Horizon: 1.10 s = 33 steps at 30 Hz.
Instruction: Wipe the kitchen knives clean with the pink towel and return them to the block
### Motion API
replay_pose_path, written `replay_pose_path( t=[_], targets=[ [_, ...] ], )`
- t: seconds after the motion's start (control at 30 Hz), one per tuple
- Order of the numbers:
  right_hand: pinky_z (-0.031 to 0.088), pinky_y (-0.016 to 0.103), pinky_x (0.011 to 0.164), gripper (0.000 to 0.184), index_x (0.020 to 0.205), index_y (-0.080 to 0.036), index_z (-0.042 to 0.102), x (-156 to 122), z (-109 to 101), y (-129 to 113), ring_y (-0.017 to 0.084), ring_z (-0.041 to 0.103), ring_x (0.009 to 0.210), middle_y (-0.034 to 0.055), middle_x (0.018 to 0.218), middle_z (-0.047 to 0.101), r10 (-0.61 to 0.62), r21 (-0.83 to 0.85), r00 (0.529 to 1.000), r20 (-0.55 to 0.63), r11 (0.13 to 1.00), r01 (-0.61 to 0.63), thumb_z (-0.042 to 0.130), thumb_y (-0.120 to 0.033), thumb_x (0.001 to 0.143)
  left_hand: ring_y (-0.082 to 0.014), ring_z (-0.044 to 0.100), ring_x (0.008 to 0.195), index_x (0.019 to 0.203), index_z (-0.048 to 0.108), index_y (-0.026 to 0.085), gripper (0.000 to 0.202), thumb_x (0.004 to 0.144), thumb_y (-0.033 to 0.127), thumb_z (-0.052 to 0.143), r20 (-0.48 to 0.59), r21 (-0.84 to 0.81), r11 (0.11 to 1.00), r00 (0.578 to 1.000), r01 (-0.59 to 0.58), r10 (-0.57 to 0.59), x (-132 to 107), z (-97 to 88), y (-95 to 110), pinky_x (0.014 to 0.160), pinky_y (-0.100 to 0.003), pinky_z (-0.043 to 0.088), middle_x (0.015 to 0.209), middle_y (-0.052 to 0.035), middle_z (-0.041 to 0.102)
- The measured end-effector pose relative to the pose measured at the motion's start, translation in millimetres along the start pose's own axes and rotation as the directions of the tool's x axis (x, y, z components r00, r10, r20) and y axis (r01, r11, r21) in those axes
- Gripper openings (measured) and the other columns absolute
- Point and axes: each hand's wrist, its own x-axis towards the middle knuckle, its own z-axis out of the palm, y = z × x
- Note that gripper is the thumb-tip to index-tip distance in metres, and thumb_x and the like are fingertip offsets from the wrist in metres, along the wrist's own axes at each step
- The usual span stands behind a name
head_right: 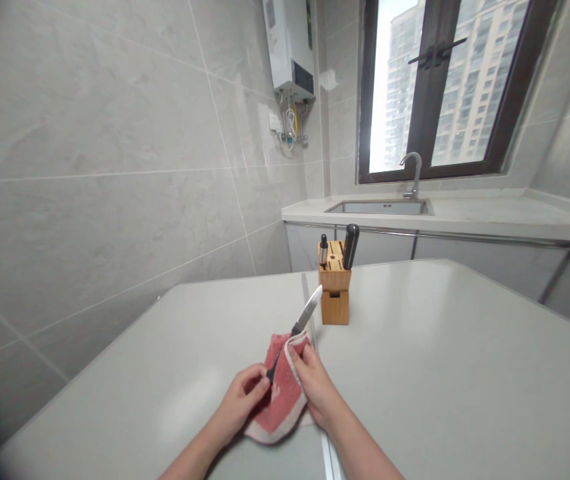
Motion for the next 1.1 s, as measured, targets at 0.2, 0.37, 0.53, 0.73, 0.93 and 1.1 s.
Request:
replay_pose_path(
  t=[0.2,0.37,0.53,0.73,0.93,1.1],
  targets=[
    [0.043,0.036,0.086,0.033,0.096,-0.019,0.061,-4,7,1,0.022,0.060,0.090,0.0035,0.089,0.068,-0.023,-0.149,1.000,-0.006,0.989,0.022,0.065,-0.041,0.072,-0.0119,0.041,0.060,0.069,0.052,0.014,0.030,0.080,0.042,0.055,-0.047,0.063,0.998,0.999,-0.017,0.020,1,-0.5,-4,0.058,-0.021,0.033,0.063,0.0015,0.046],
    [0.043,0.038,0.087,0.032,0.090,-0.018,0.063,-5,4,1,0.025,0.056,0.099,0.0052,0.095,0.066,-0.017,-0.262,1.000,0.020,0.965,0.022,0.065,-0.044,0.071,-0.0124,0.042,0.059,0.063,0.052,0.014,0.031,0.079,0.040,0.056,-0.098,0.112,0.994,0.995,-0.009,0.020,2,-0.8,-8,0.058,-0.021,0.034,0.060,0.0009,0.049],
    [0.039,0.042,0.093,0.038,0.095,-0.017,0.062,-2,1,3,0.027,0.050,0.109,0.0075,0.105,0.063,-0.033,-0.341,0.999,0.035,0.939,0.043,0.060,-0.049,0.074,-0.0107,0.040,0.056,0.062,0.053,0.013,0.026,0.076,0.034,0.061,-0.110,0.123,0.992,0.993,-0.019,0.033,4,-2.7,-10,0.055,-0.021,0.032,0.058,0.0019,0.047],
    [0.037,0.040,0.096,0.043,0.110,-0.021,0.057,-1,2,0,0.024,0.055,0.104,0.0054,0.108,0.063,-0.034,-0.302,0.997,0.065,0.952,0.052,0.052,-0.051,0.079,-0.0094,0.041,0.052,0.078,0.049,0.018,0.021,0.075,0.033,0.063,-0.160,-0.121,0.992,0.987,-0.022,0.002,2,-4.5,1,0.049,-0.018,0.030,0.060,0.0050,0.045],
    [0.033,0.040,0.099,0.043,0.116,-0.022,0.054,-1,-1,-3,0.024,0.050,0.112,0.0058,0.115,0.061,-0.015,-0.409,0.984,0.177,0.909,0.087,0.051,-0.048,0.082,-0.0182,0.055,0.081,0.091,0.062,0.017,0.020,0.080,0.033,0.057,-0.314,-0.060,0.998,0.950,-0.028,0.008,3,-6.1,15,0.069,-0.023,0.041,0.089,-0.0053,0.062],
    [0.037,0.040,0.094,0.042,0.112,-0.018,0.057,-5,1,-6,0.023,0.057,0.099,0.0066,0.108,0.064,0.096,-0.505,0.946,0.310,0.860,0.078,0.048,-0.047,0.083,-0.0242,0.052,0.100,0.099,0.065,0.017,0.027,0.082,0.034,0.054,-0.277,-0.030,0.996,0.959,-0.078,0.067,5,-8.0,12,0.086,-0.031,0.039,0.103,-0.0099,0.060]
  ],
)
